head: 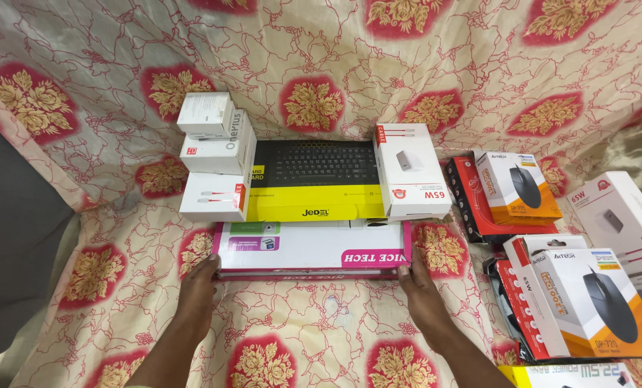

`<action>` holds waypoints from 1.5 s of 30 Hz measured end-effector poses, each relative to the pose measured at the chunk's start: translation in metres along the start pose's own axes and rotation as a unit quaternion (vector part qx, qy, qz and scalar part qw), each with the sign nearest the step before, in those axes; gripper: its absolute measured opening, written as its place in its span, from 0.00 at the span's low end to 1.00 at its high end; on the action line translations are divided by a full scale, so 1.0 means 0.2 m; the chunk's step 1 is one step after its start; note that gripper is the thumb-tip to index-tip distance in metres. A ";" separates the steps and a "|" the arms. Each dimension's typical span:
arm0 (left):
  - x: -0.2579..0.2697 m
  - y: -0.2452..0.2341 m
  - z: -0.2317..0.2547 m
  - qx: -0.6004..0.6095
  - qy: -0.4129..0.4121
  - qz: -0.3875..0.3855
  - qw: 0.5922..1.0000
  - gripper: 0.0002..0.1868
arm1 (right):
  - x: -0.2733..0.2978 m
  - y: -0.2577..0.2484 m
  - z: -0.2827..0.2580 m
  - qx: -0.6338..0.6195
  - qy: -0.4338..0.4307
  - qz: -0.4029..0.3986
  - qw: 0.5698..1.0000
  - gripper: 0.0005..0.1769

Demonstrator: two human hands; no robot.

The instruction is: The person arranges multiple boxed electronic accessories on a patterned cloth surface. They pick up, rotate, and place boxes for a laptop, keyboard, mouse, power bank, and headset, forming neat stacks without opening any packages.

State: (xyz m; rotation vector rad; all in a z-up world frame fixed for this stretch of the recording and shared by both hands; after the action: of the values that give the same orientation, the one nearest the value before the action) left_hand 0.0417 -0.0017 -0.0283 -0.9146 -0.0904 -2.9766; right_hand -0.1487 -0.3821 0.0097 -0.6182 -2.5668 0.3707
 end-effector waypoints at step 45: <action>0.20 0.13 0.06 -0.160 0.195 -0.023 0.968 0.49 | 0.01 0.07 0.00 0.214 -0.028 0.133 0.967 0.52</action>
State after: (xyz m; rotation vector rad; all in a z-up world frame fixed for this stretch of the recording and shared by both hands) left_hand 0.0157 -0.0276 0.0048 -0.3231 0.3902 -3.2034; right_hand -0.1454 -0.3695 0.0044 -0.7926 -2.3432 1.0140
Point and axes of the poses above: each hand's wrist, its own x-axis away from the middle knuckle, its own y-axis out of the palm, z = x × y, the point moved 5 cm from there along -x, towards the middle knuckle, and after that the axes turned 7 degrees about x, right-handed, at the moved point
